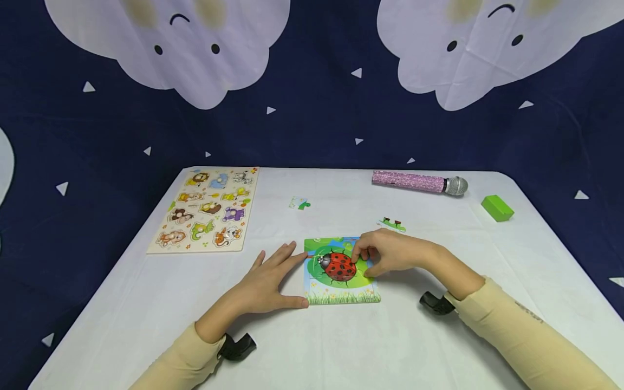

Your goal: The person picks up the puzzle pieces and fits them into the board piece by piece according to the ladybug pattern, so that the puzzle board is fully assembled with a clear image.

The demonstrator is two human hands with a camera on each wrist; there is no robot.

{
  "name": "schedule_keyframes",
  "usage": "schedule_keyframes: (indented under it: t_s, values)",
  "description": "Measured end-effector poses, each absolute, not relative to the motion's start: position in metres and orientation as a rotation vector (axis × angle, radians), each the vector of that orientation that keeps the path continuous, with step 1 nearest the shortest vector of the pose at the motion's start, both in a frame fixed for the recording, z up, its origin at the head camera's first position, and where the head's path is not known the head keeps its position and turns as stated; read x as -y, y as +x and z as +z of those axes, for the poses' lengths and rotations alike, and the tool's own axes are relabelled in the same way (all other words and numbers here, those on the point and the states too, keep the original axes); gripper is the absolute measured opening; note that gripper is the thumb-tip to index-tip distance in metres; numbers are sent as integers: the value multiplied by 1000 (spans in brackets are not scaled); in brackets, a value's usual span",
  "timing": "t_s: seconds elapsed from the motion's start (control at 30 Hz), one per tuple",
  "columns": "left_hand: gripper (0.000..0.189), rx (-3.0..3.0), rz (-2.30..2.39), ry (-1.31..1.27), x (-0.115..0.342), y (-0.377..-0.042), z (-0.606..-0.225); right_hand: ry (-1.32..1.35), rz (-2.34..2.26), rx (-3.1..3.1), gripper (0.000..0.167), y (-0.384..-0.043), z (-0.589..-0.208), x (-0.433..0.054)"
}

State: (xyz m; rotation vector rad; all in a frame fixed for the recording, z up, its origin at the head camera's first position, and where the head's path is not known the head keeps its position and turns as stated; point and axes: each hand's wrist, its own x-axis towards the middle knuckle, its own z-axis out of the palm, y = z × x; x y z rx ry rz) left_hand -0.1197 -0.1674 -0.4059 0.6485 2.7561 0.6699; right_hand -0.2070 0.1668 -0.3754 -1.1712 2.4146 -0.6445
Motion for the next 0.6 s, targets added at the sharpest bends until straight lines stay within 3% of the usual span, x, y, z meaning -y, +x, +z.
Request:
schedule_keyframes:
  t_s: [0.6]
  values:
    - [101,-2752,672,648,168,-120,-406,-1182,-713,-2423,19,-217,-367,-159]
